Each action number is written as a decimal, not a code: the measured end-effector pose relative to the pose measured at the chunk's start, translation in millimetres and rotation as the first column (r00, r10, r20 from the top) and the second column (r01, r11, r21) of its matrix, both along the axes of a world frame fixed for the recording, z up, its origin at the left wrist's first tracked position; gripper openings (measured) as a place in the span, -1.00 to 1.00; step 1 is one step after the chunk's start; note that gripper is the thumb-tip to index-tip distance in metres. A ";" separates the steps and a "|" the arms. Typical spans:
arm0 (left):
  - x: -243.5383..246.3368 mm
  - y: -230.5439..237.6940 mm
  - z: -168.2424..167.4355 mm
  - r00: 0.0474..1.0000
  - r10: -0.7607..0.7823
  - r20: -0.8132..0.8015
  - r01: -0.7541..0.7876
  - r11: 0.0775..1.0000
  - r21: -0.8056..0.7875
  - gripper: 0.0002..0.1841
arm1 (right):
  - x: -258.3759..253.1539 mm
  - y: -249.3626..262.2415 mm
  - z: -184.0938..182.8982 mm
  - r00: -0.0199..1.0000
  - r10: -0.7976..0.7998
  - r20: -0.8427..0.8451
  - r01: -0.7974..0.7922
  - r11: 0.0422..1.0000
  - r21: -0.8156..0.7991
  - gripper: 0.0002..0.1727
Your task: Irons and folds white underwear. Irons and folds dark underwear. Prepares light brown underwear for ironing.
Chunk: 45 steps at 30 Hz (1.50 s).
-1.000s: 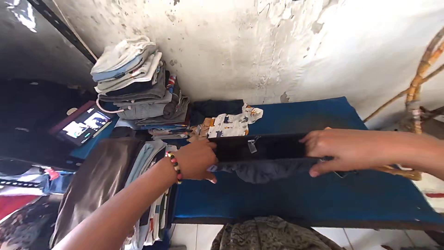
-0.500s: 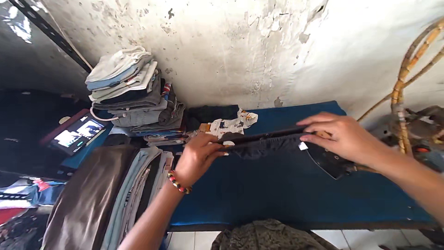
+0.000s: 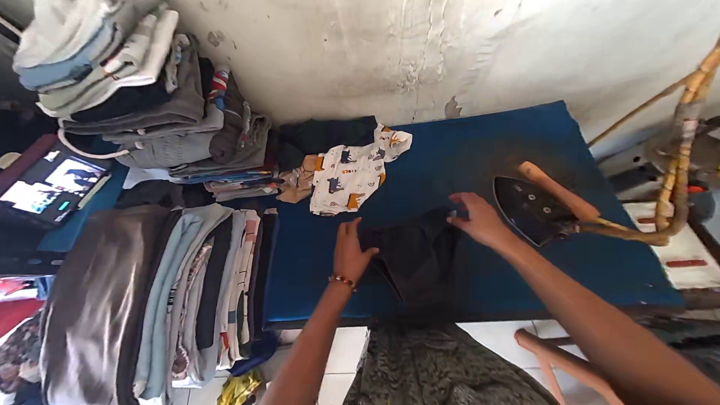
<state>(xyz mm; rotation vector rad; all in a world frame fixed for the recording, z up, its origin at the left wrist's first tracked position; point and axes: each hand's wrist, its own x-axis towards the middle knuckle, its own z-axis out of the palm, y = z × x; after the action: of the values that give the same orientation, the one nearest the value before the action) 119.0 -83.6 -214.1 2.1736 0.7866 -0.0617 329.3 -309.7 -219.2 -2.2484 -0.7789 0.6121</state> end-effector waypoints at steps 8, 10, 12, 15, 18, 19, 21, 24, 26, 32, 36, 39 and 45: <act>-36.9 -112.1 -87.6 0.926 -0.319 -0.200 0.341 0.936 0.086 -0.22 | -119.9 -29.0 -76.5 0.959 0.272 -0.076 -0.283 0.917 -0.283 -0.01; -39.0 -120.6 -93.9 0.880 -0.388 -0.274 0.441 0.881 0.171 -0.32 | -129.0 -38.4 -81.8 0.917 0.399 0.032 -0.367 0.870 -0.329 -0.06; -36.5 -122.5 -85.7 0.792 -0.479 -0.378 0.556 0.822 0.122 -0.48 | -128.8 -46.4 -75.5 0.878 0.478 0.011 -0.433 0.804 -0.408 -0.30; -26.2 -108.3 -59.9 0.666 -0.631 -0.397 0.612 0.767 -0.194 -0.61 | -112.8 -39.2 -40.2 0.798 0.525 -0.296 -0.595 0.613 -0.519 -0.63; -9.4 -83.1 -51.0 0.805 -0.511 -0.302 0.407 0.846 -0.344 -0.61 | -86.2 -18.0 -20.2 0.812 0.442 -0.381 -0.583 0.654 -0.482 -0.66; -0.6 -77.2 -45.9 0.859 -0.404 -0.314 0.325 0.905 -0.275 -0.59 | -76.2 -10.3 -23.6 0.853 0.395 -0.342 -0.518 0.720 -0.462 -0.63; 16.9 -76.8 -38.8 0.923 -0.205 -0.325 0.209 0.978 -0.022 -0.54 | -60.2 4.0 -42.3 0.929 0.276 -0.247 -0.359 0.835 -0.417 -0.54; 25.0 -99.3 -56.5 0.928 -0.321 -0.187 0.362 0.895 0.262 -0.57 | -55.0 11.4 -68.8 0.976 0.206 -0.073 -0.218 0.901 -0.376 -0.48; 16.8 -117.4 -87.8 0.866 -0.491 -0.094 0.488 0.792 0.368 -0.57 | -60.5 0.5 -77.8 0.991 0.100 0.088 -0.071 0.955 -0.289 -0.38; 6.4 -131.6 -116.7 0.812 -0.538 -0.224 0.583 0.747 0.319 -0.44 | -54.2 -35.7 -92.2 0.938 -0.314 -0.144 0.281 0.936 -0.209 -0.37; 3.5 -116.9 -80.3 0.977 -0.181 0.116 0.188 0.981 -0.050 -0.59 | -69.9 -3.7 -46.4 0.921 -0.208 -0.328 0.194 0.978 -0.075 -0.69; -9.5 -100.5 -63.2 0.917 0.350 0.191 -0.247 0.876 -0.415 -0.54 | -108.4 31.7 -34.6 0.840 0.022 -0.542 0.014 0.998 0.061 -0.60; -13.2 -52.7 -78.1 0.956 0.282 -0.082 -0.293 0.923 -0.250 -0.61 | -67.2 18.0 -10.0 0.926 0.015 -0.377 -0.026 0.999 -0.024 -0.55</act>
<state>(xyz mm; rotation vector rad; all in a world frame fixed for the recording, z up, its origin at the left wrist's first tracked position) 105.8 -136.4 -292.3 1.7967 1.0551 -0.0602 262.0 -291.7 -229.2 -2.0569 -0.6004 1.0338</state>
